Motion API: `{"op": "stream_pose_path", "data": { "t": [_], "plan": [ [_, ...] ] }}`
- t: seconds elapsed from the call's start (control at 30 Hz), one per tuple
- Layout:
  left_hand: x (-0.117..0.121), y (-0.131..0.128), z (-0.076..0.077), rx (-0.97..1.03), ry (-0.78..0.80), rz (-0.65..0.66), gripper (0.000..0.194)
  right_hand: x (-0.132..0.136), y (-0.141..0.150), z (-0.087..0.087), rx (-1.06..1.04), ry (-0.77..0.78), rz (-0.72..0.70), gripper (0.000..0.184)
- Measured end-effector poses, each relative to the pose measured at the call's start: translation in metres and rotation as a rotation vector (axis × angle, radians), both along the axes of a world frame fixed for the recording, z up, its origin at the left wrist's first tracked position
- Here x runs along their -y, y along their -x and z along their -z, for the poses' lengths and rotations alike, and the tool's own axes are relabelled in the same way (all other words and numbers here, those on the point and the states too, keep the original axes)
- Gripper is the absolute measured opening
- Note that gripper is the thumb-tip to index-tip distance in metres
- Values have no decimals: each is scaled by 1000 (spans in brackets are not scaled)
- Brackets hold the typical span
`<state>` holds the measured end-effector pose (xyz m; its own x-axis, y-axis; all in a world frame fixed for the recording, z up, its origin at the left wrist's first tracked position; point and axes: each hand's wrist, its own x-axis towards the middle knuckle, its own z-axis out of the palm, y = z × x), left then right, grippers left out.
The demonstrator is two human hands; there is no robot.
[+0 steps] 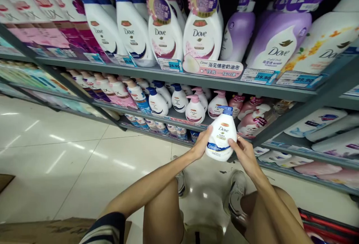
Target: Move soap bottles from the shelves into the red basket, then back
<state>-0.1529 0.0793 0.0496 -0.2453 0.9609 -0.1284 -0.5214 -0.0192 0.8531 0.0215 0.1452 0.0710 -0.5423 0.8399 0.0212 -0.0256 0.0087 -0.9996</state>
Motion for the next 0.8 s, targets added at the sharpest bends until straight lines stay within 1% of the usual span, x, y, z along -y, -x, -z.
{"op": "stream_pose_path", "data": {
  "t": [0.17, 0.4, 0.57, 0.8],
  "plan": [
    [5, -2, 0, -21, 51, -8, 80, 6, -2, -1, -15, 3, -17, 59],
    [11, -4, -3, -13, 62, -2, 81, 9, -4, 1, -10, 16, -27, 64],
    [9, -3, -2, -18, 54, -1, 78, 8, -2, 2, -25, 19, -24, 57],
    [8, -4, -6, -24, 57, -8, 84, 6, -4, 5, 1, 1, -20, 52]
  ]
}}
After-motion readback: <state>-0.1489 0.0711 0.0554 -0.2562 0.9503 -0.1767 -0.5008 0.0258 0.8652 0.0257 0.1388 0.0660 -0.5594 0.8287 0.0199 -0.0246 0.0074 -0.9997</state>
